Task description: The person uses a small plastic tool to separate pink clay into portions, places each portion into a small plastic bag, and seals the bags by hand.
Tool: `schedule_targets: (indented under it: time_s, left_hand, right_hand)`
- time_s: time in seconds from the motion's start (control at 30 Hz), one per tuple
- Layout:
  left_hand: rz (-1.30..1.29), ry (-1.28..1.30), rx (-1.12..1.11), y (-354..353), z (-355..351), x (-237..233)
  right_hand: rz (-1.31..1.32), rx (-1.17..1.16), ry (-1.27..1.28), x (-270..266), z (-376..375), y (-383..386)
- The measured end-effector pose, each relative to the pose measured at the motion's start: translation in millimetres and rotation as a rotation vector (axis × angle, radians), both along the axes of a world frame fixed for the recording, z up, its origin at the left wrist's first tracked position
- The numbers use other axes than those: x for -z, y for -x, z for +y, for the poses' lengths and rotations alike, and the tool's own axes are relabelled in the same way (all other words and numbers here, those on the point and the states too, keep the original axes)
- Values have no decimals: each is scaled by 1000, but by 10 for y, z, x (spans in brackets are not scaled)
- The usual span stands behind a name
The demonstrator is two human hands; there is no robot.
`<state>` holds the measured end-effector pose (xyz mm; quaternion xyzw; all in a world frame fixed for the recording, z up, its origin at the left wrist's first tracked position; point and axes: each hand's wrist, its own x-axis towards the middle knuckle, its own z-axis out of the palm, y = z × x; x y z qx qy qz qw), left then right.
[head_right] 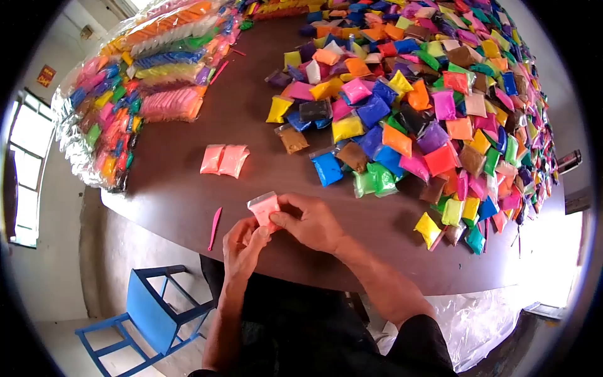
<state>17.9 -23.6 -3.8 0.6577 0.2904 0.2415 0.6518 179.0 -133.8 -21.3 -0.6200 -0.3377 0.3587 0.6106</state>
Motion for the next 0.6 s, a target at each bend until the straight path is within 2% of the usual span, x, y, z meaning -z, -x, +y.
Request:
schedule_targets:
  time_s: [0.1,0.2,0.43,0.5,0.6]
  left_hand:
    - [94,-104,2,56,49,82]
    - [55,-67,-25,50,29,134]
    - [42,-146,-38,72,23,131]
    - [-3,-113,-50,47,20,100]
    - [-25,-91,-32,82,58,96]
  right_hand:
    - [9,-55,17,7,1,-15]
    - [-83,-62,-20,-24,11,1]
    - [-106,-64,1,-107,10,16]
    - [-36,-74,-2,-64,1,4]
    - [-67,-112,2,-88,-7,8]
